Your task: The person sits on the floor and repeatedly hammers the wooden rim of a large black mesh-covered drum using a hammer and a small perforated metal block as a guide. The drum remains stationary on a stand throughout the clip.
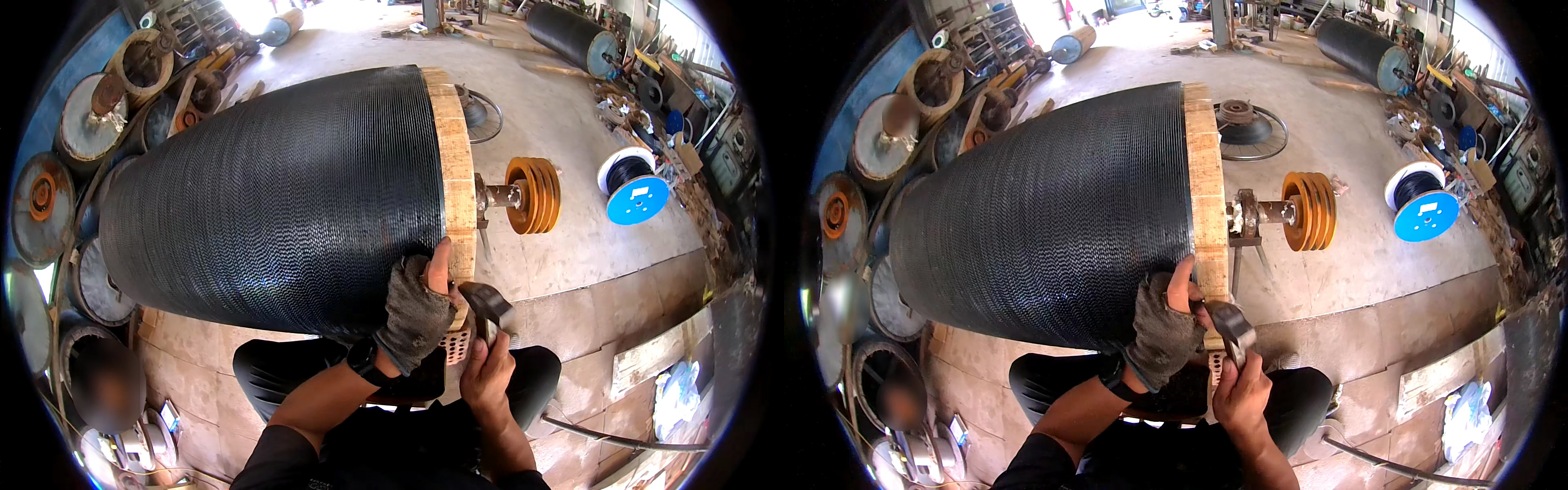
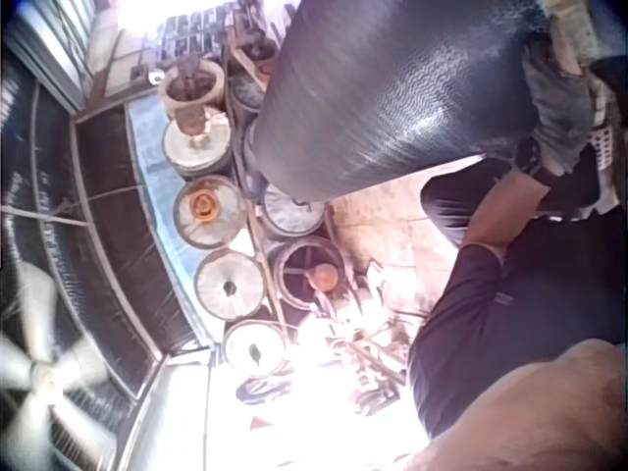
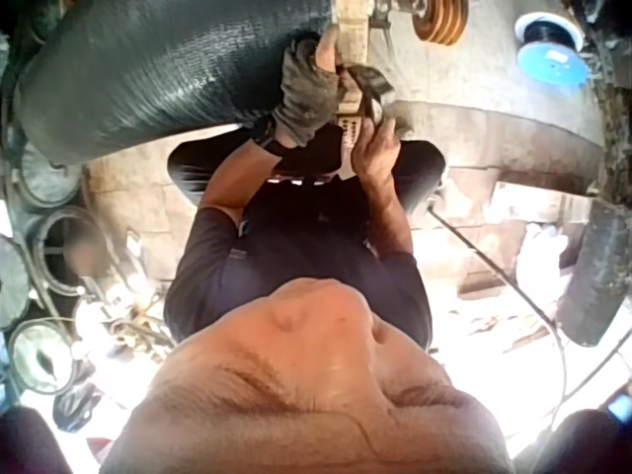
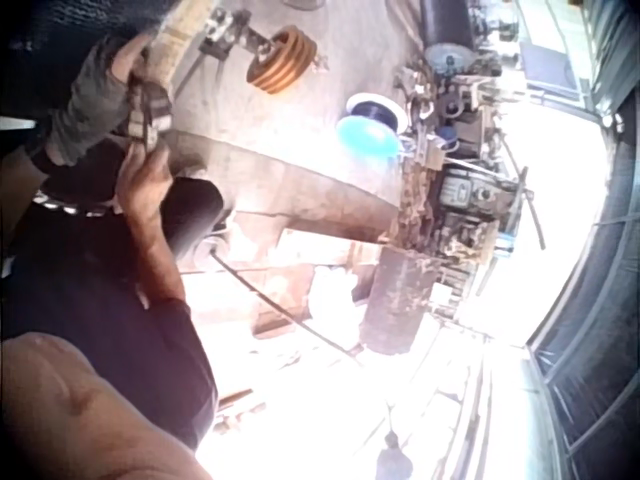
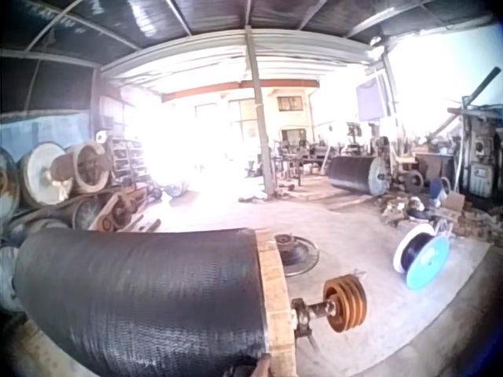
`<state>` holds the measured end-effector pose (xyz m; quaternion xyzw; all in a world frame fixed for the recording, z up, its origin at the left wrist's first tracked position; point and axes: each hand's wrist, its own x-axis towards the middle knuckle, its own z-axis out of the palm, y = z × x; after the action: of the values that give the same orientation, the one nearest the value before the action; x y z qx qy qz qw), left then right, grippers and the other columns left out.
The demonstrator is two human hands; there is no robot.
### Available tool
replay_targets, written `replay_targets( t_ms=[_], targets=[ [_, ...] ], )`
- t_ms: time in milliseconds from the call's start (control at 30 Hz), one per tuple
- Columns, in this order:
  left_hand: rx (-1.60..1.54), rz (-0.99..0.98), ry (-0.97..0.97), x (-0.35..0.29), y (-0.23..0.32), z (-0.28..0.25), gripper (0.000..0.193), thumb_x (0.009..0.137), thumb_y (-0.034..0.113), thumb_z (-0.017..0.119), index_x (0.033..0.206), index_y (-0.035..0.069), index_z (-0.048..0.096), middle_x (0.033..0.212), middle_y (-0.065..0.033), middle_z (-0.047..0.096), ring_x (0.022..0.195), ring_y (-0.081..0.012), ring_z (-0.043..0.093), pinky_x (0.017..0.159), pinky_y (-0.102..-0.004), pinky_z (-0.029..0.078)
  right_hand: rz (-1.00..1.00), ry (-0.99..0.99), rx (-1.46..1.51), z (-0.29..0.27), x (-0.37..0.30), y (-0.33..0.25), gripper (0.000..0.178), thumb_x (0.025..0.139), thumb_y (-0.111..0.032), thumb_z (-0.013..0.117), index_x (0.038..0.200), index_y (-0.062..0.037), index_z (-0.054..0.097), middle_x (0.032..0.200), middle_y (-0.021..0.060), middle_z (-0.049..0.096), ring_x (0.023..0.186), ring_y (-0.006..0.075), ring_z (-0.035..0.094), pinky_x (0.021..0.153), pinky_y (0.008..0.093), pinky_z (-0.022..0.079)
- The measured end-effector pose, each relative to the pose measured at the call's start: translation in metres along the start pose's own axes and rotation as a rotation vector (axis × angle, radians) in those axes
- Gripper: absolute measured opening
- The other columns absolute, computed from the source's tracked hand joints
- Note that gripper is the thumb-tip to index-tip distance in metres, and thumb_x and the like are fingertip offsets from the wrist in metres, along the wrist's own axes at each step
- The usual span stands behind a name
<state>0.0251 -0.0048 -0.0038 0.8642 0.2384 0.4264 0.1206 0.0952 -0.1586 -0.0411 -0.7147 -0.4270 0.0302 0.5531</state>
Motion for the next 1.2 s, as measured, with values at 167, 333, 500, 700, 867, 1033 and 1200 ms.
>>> replay_targets(
  t_ms=[167, 333, 500, 700, 867, 1033, 1200],
  targets=[
    [-0.010, 0.016, 0.019, -0.001, 0.000, 0.001, 0.081, 0.072, -0.001, 0.070, 0.145, -0.005, 0.035, 0.086, -0.0091, 0.059, 0.079, -0.0251, 0.058, 0.074, -0.0420, 0.047, 0.045, -0.079, -0.204, -0.001, 0.008, -0.002, 0.018, 0.097, -0.013, 0.058, 0.102, 0.0018, 0.049, 0.069, 0.0264, 0.060, 0.062, 0.0484, 0.061, 0.052, 0.0503, 0.047],
    [0.015, 0.004, 0.019, -0.002, 0.004, 0.000, 0.083, 0.072, 0.000, 0.072, 0.145, -0.007, 0.034, 0.090, -0.0105, 0.059, 0.081, -0.0255, 0.058, 0.074, -0.0426, 0.047, 0.027, -0.057, -0.189, 0.002, 0.006, -0.004, 0.018, 0.098, -0.014, 0.057, 0.100, 0.0020, 0.048, 0.066, 0.0262, 0.059, 0.062, 0.0497, 0.061, 0.051, 0.0505, 0.047],
    [-0.061, 0.021, 0.108, -0.026, 0.010, -0.020, 0.075, 0.074, 0.001, 0.073, 0.142, -0.006, 0.040, 0.100, -0.0143, 0.060, 0.091, -0.0278, 0.060, 0.078, -0.0428, 0.049, 0.031, 0.097, 0.101, -0.002, -0.006, 0.005, 0.023, 0.104, -0.019, 0.050, 0.096, 0.0023, 0.051, 0.060, 0.0090, 0.054, 0.049, 0.0232, 0.054, 0.045, 0.0372, 0.039],
    [0.019, 0.007, -0.427, -0.108, 0.003, -0.037, 0.051, 0.084, 0.018, 0.070, 0.129, -0.002, 0.056, 0.109, -0.0176, 0.060, 0.100, -0.0342, 0.059, 0.089, -0.0469, 0.049, 0.107, -0.108, -0.212, 0.008, 0.004, 0.009, 0.029, 0.103, -0.023, 0.049, 0.094, 0.0039, 0.051, 0.065, 0.0239, 0.057, 0.054, 0.0404, 0.058, 0.048, 0.0449, 0.041],
    [0.046, -0.031, -0.698, -0.184, -0.022, -0.021, 0.038, 0.096, 0.029, 0.061, 0.116, -0.003, 0.063, 0.112, -0.0192, 0.062, 0.110, -0.0332, 0.059, 0.093, -0.0438, 0.050, -0.036, 0.182, 0.196, 0.002, -0.010, -0.003, 0.035, 0.104, -0.030, 0.043, 0.086, -0.0008, 0.052, 0.058, 0.0001, 0.048, 0.049, 0.0106, 0.043, 0.047, 0.0242, 0.033],
    [0.136, -0.021, -0.798, -0.186, -0.022, -0.021, 0.030, 0.095, 0.025, 0.059, 0.107, 0.000, 0.069, 0.107, -0.0198, 0.066, 0.105, -0.0323, 0.063, 0.089, -0.0432, 0.052, 0.162, -0.165, -0.179, 0.006, 0.007, 0.003, 0.022, 0.099, -0.017, 0.055, 0.098, 0.0054, 0.054, 0.068, 0.0224, 0.060, 0.063, 0.0488, 0.060, 0.053, 0.0437, 0.048],
    [0.017, -0.335, -0.886, -0.179, -0.021, -0.011, 0.024, 0.093, 0.019, 0.056, 0.097, 0.004, 0.074, 0.102, -0.0134, 0.069, 0.099, -0.0295, 0.066, 0.084, -0.0441, 0.052, 0.024, 0.149, 0.185, -0.002, -0.011, -0.017, 0.042, 0.105, -0.036, 0.038, 0.082, -0.0030, 0.048, 0.063, 0.0026, 0.049, 0.055, 0.0137, 0.047, 0.050, 0.0264, 0.037]
  ],
)
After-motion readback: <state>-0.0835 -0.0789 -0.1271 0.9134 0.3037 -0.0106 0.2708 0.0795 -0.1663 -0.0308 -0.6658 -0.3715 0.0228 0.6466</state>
